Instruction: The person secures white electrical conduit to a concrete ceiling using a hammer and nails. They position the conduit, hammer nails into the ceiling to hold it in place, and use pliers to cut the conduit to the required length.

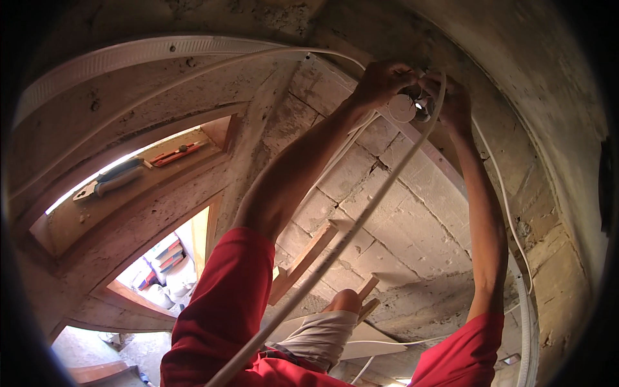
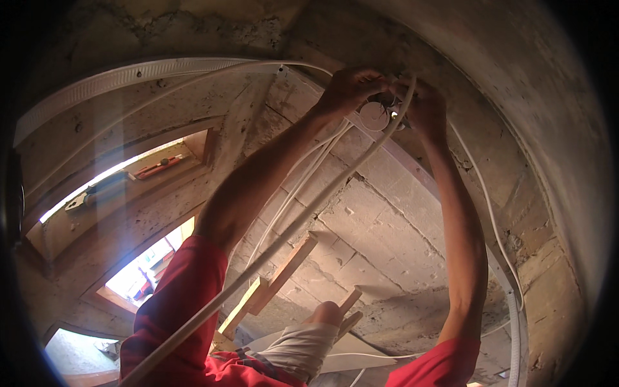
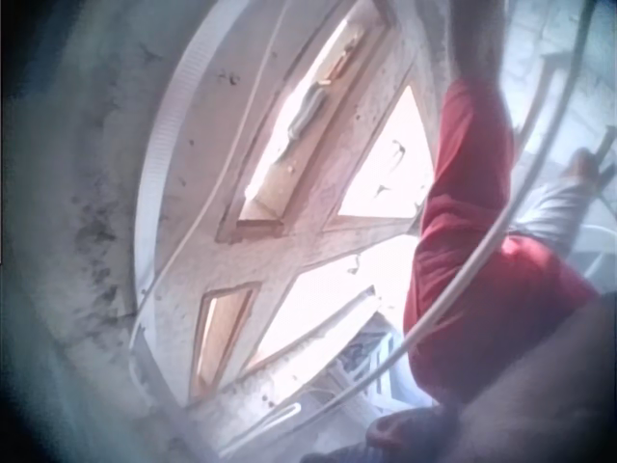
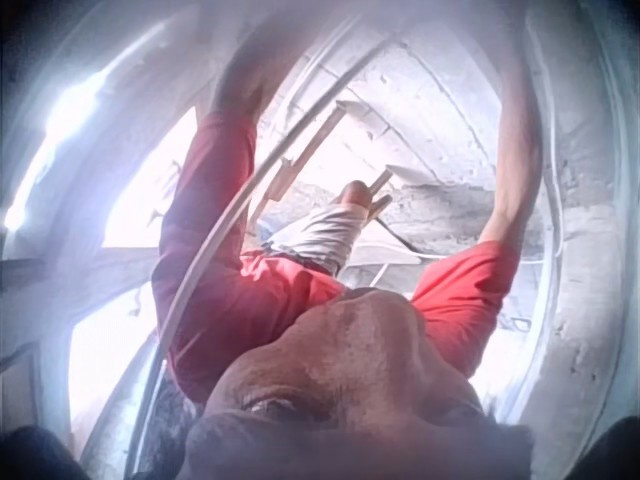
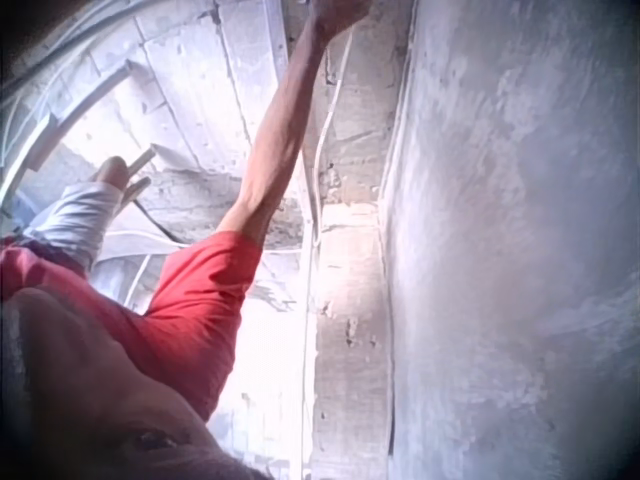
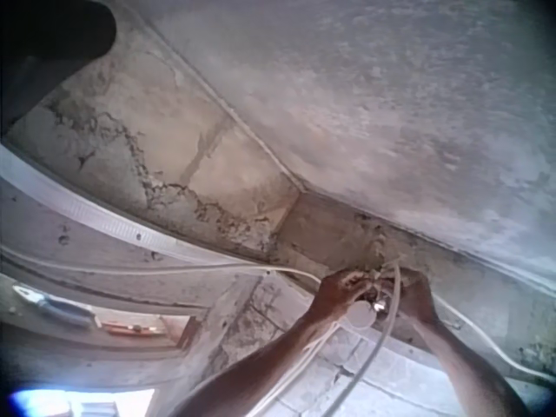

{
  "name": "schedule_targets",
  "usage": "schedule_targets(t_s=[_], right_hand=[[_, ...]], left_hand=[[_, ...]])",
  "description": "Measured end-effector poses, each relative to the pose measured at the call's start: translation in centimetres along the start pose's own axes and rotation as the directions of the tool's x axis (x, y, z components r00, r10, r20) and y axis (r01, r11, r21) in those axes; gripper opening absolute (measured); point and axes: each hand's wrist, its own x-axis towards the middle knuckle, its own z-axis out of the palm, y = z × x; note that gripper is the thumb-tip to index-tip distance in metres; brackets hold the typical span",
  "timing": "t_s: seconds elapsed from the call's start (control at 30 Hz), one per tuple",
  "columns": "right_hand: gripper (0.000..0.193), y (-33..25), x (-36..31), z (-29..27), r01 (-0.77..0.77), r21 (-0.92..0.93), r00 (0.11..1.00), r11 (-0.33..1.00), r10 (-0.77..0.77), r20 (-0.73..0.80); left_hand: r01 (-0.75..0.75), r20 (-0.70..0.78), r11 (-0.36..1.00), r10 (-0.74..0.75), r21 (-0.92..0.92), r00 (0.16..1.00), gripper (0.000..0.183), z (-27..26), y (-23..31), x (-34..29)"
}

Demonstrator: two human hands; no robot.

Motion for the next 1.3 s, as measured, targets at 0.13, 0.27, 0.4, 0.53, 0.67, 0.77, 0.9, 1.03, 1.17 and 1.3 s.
schedule_targets(t_s=[0.13, 0.27, 0.4, 0.53, 0.67, 0.77, 0.9, 1.03, 1.17, 1.3], right_hand=[[0.025, -2.7, -1.0, 1.8, 0.27, -0.539, 0.96, 0.798, -0.266, 0.086], [0.024, -2.6, -1.0, 0.9, 0.376, -0.472, 0.913, 0.797, -0.406, 0.041], [0.033, -1.0, -1.3, 0.4, 0.456, -0.531, 0.856, 0.714, -0.515, 0.043], [0.041, -1.4, -1.4, 0.2, 0.568, -0.618, 0.747, 0.544, -0.656, 0.109], [0.041, 0.0, -0.4, -0.7, 0.654, -0.636, 0.656, 0.409, -0.725, 0.209], [0.042, -0.1, 0.2, -0.8, 0.685, -0.616, 0.627, 0.388, -0.744, 0.229], [0.043, -0.5, 0.2, -1.0, 0.661, -0.638, 0.669, 0.396, -0.696, 0.261], [0.048, 0.3, 0.3, -0.9, 0.665, -0.594, 0.672, 0.452, -0.71, 0.211], [0.05, -0.4, 0.3, -1.0, 0.64, -0.571, 0.727, 0.514, -0.646, 0.233], [0.051, -0.6, 0.3, -1.2, 0.642, -0.556, 0.747, 0.529, -0.595, 0.297]], left_hand=[[0.025, 0.019, 1.0, -0.025, 0.009, 1.0, 0.03, -1.4, 0.0, -0.2], [-0.032, 0.111, 0.999, 0.03, 0.016, 0.993, 0.03, -1.7, -0.7, 1.2], [-0.16, 0.148, 0.969, 0.133, 0.188, 0.98, 0.03, -1.3, -0.5, 1.4], [-0.17, 0.197, 0.946, 0.117, 0.275, 0.973, 0.031, -2.3, -0.4, 1.8], [-0.135, 0.211, 0.962, 0.084, 0.238, 0.974, 0.034, -2.1, -0.1, 2.1], [-0.1, 0.227, 0.971, 0.05, 0.217, 0.973, 0.035, -2.6, 0.1, 2.2], [-0.064, 0.269, 0.97, -0.001, 0.233, 0.963, 0.035, -3.1, 0.1, 2.6], [-0.095, 0.322, 0.977, 0.028, 0.193, 0.946, 0.038, -2.9, -0.3, 3.1], [-0.016, 0.31, 0.958, -0.077, 0.286, 0.948, 0.04, -3.3, 0.1, 3.2], [0.073, 0.266, 0.94, -0.168, 0.333, 0.949, 0.038, -3.1, 0.7, 2.8]])
